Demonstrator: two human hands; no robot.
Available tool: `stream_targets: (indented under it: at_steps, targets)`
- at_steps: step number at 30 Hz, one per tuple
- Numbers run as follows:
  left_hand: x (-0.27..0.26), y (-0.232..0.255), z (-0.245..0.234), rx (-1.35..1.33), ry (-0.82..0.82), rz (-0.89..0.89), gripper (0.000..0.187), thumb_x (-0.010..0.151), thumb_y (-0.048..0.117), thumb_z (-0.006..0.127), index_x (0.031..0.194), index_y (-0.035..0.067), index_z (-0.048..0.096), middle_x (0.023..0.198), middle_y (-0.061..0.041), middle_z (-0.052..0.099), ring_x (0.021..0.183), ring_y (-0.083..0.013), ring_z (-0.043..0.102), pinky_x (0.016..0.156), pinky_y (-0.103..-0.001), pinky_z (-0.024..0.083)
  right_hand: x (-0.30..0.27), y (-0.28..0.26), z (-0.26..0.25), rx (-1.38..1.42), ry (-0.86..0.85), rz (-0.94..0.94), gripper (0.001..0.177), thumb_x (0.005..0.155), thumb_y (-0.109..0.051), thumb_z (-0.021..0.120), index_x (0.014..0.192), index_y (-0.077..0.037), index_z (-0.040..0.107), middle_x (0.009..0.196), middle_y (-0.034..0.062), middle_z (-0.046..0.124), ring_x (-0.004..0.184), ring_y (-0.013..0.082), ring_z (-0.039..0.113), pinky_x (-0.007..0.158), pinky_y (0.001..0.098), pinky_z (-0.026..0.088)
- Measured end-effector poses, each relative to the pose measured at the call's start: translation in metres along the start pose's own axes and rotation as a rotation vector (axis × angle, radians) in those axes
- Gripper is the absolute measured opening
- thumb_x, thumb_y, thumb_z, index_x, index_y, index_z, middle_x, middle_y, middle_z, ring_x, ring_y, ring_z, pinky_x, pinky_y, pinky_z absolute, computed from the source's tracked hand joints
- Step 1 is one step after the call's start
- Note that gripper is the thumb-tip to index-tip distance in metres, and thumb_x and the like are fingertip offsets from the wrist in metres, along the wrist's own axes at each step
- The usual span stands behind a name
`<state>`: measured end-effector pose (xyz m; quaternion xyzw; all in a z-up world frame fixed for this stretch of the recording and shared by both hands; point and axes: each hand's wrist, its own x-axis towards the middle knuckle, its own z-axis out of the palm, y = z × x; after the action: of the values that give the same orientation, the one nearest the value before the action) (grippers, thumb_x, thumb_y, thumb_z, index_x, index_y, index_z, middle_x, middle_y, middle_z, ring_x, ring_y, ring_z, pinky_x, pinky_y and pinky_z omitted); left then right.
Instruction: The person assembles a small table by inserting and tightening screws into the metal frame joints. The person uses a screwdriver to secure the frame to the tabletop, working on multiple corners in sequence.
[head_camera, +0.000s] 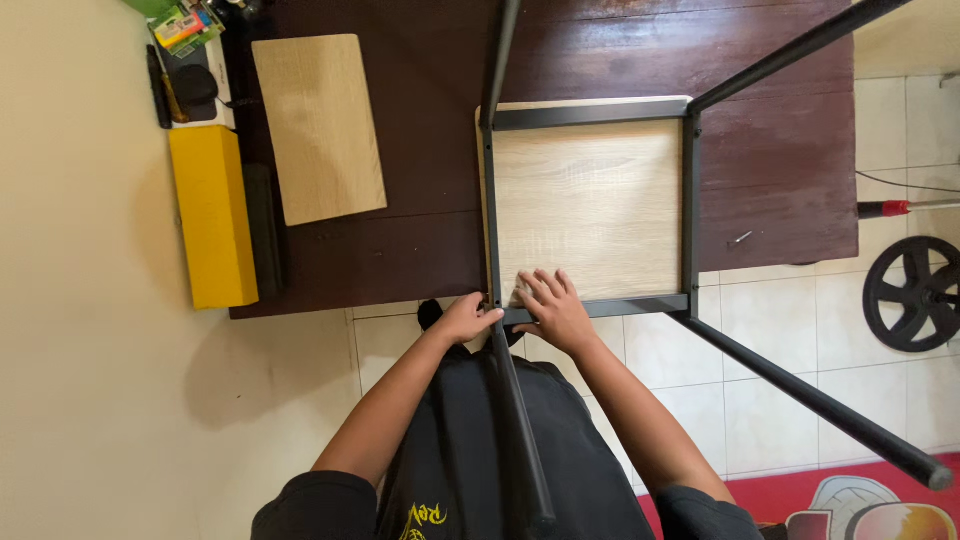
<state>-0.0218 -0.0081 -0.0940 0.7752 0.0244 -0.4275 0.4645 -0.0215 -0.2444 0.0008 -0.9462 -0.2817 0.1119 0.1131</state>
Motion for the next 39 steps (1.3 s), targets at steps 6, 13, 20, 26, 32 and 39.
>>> stream_targets:
  at_steps: [6,13,20,26,32,39]
  targets:
    - [0.000,-0.004,0.006,-0.075,0.023,0.039,0.070,0.093,0.052,0.068,0.115,-0.013,0.059,0.108,-0.028,0.071,0.099,-0.0304,0.074,0.082,-0.039,0.058,-0.029,0.043,0.001,-0.093,0.056,0.030,0.096,0.076,-0.069,0.071,0.140,0.002,0.056,0.155,0.0149,0.042,0.143,0.0426,0.037,0.115,0.0656,0.029]
    - [-0.002,0.000,0.008,0.012,0.074,0.048,0.063,0.095,0.055,0.064,0.105,-0.007,0.064,0.096,-0.021,0.069,0.085,-0.0251,0.067,0.076,-0.040,0.055,-0.045,0.058,0.009,-0.177,-0.040,0.125,0.079,0.078,-0.069,0.073,0.114,-0.001,0.058,0.158,0.0128,0.045,0.143,0.0504,0.039,0.109,0.0740,0.034]
    - [-0.007,0.005,0.006,0.030,0.049,0.044,0.062,0.097,0.054,0.061,0.104,-0.008,0.065,0.092,-0.022,0.072,0.082,-0.0279,0.068,0.076,-0.041,0.054,-0.046,0.054,0.009,-0.089,0.069,0.153,0.095,0.071,-0.067,0.077,0.129,0.006,0.058,0.154,0.0151,0.049,0.140,0.0497,0.043,0.110,0.0728,0.032]
    - [-0.008,0.005,0.004,-0.001,-0.021,0.036,0.068,0.090,0.053,0.070,0.117,-0.009,0.060,0.109,-0.025,0.072,0.101,-0.0302,0.074,0.085,-0.041,0.058,-0.031,0.036,0.002,-0.044,0.054,0.219,0.083,0.067,-0.067,0.082,0.112,-0.001,0.062,0.151,0.0146,0.050,0.143,0.0463,0.043,0.113,0.0728,0.029]
    - [-0.005,-0.001,0.005,-0.001,0.010,0.088,0.071,0.090,0.054,0.070,0.121,-0.011,0.060,0.118,-0.026,0.069,0.110,-0.0330,0.070,0.087,-0.042,0.058,0.001,-0.010,0.020,0.022,0.104,-0.095,0.068,0.083,-0.051,0.074,0.134,-0.007,0.063,0.153,0.0094,0.052,0.146,0.0376,0.039,0.117,0.0668,0.028]
    - [-0.007,0.002,0.011,0.036,0.091,0.074,0.065,0.094,0.053,0.068,0.107,-0.011,0.064,0.104,-0.029,0.071,0.097,-0.0341,0.073,0.082,-0.043,0.057,0.006,-0.010,0.027,-0.024,0.003,-0.061,0.074,0.086,-0.051,0.072,0.135,0.002,0.057,0.156,0.0194,0.045,0.145,0.0328,0.041,0.115,0.0613,0.033]
